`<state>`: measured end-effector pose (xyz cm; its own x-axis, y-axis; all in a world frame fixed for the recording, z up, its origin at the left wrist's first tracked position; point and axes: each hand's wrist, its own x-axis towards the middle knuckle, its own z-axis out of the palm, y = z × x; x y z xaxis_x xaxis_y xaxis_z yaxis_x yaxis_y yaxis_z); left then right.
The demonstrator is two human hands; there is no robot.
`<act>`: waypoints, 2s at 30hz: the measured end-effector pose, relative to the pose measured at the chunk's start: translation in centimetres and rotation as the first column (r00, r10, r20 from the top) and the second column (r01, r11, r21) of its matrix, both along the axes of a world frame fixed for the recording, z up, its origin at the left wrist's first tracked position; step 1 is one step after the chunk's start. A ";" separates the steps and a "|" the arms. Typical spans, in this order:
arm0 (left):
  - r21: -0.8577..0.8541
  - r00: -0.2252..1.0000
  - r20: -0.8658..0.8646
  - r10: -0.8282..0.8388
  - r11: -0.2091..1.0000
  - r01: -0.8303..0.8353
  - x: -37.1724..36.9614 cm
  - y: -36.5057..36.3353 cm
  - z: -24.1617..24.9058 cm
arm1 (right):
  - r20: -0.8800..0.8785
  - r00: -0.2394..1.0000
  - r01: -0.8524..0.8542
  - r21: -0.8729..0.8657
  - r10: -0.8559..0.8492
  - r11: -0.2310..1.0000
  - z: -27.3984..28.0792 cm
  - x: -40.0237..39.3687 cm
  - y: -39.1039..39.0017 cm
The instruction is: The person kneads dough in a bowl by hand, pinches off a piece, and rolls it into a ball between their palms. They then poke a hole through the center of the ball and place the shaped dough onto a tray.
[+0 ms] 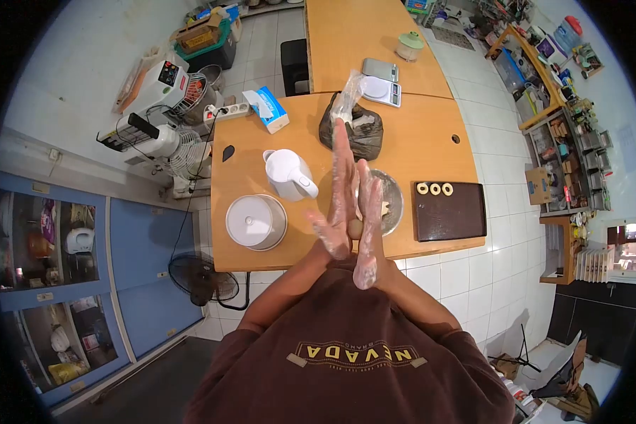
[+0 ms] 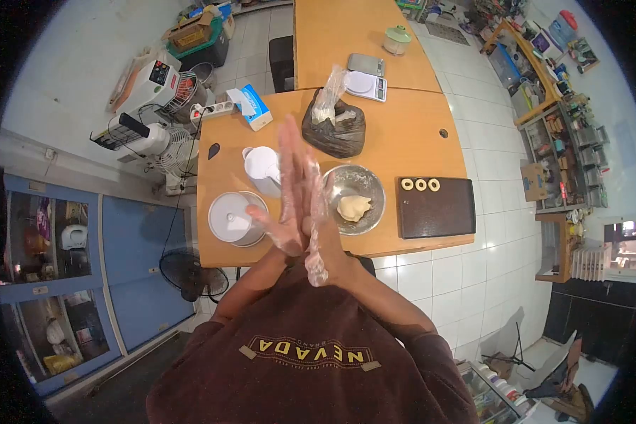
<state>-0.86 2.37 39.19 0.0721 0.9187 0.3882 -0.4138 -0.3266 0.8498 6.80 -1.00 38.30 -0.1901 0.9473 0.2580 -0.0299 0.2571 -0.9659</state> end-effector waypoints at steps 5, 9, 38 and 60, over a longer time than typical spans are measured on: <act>0.209 0.991 -0.003 -0.134 0.969 0.132 1.7 -2.2 -2.9 | -0.086 0.990 0.142 0.433 -0.115 0.890 1.8 1.5 2.4; 0.092 0.995 0.071 -0.063 0.994 0.057 1.4 -1.9 -1.1 | 0.001 0.998 0.053 0.432 -0.059 0.900 -2.1 1.1 2.6; -0.244 0.526 0.843 -0.108 0.795 0.555 -0.1 -1.1 -1.0 | 0.596 0.754 0.027 0.393 -0.277 0.919 1.2 6.4 -1.3; -0.267 0.575 0.803 -0.154 0.771 0.579 -1.3 -1.9 -2.2 | 0.486 0.826 0.085 0.395 -0.287 0.915 -0.1 5.6 -1.5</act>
<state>-2.13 0.48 37.02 0.3486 0.9371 0.0193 -0.9183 0.3373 0.2072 12.36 -2.52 38.16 -0.2202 0.8473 0.4833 0.5360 0.5191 -0.6658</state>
